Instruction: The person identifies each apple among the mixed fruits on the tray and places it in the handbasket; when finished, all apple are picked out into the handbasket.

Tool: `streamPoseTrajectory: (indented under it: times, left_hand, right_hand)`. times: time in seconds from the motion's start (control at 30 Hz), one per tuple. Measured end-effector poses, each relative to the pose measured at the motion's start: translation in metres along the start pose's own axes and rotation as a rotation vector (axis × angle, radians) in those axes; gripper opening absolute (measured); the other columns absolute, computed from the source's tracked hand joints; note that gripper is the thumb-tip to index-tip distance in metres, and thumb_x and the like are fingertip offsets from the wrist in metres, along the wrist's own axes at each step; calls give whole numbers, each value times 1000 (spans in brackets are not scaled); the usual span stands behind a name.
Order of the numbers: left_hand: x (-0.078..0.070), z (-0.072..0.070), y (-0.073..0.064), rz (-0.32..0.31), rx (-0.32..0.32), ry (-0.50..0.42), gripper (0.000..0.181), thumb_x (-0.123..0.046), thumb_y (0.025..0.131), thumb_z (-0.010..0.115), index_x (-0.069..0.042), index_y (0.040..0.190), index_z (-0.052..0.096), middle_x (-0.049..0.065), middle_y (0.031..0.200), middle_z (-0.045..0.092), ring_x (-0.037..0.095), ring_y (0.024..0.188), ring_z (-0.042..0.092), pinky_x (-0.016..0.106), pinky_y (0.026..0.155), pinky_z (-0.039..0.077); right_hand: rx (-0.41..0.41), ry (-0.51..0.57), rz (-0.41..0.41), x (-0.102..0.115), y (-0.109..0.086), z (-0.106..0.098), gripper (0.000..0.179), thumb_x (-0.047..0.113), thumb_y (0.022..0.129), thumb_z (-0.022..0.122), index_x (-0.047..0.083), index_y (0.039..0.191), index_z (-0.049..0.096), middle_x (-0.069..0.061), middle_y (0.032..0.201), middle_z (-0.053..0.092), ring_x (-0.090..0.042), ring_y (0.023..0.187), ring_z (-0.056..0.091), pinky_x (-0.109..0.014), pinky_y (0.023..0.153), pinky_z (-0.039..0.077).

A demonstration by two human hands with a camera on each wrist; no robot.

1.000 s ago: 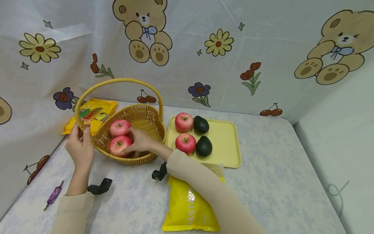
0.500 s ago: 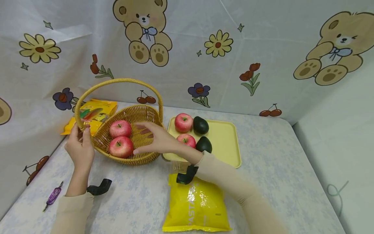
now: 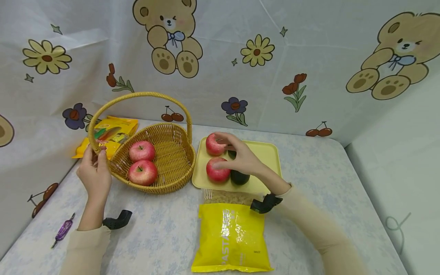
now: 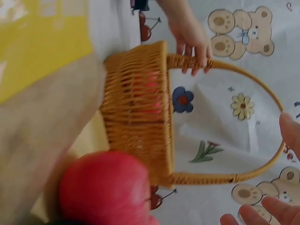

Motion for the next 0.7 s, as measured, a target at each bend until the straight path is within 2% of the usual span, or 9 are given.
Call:
streamPoseTrajectory:
  times: [0.17,0.33,0.57,0.7]
  left_hand:
    - [1,0,0,-12,-2,7,34,-28,102,48,-14,130,62,12,115,68,-16,91,49,12,85,49]
    - [1,1,0,-25,-5,2,34,-27,102,48,-13,129,63,12,114,68,-16,90,49,10,83,48]
    - [1,2,1,-27,-2,9,34,-29,102,48,-13,129,63,11,114,68,-17,90,50,11,84,49]
    - [1,1,1,-27,-8,10,33,-28,102,48,-13,128,63,11,113,68,-17,90,50,8,82,47]
  right_hand:
    - [-4,-26,61,-20,-10,-7,92,47,75,81,12,149,38,-10,149,44,-35,132,45,-53,111,36]
    - [9,-48,76,-36,-12,-4,93,44,77,81,6,149,36,-19,149,42,-37,132,45,-56,109,36]
    - [6,-71,96,-48,-11,-2,88,20,78,82,4,150,35,-17,149,42,-36,131,46,-58,108,36]
    - [21,-83,125,-57,-11,1,87,14,78,82,3,150,34,-16,150,41,-37,131,45,-57,108,37]
Point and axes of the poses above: each hand's wrist, its own y-axis towards the middle knuckle, its own z-axis out of the palm, x = y × z, the point moved 8 cm from there along y, towards the middle knuckle
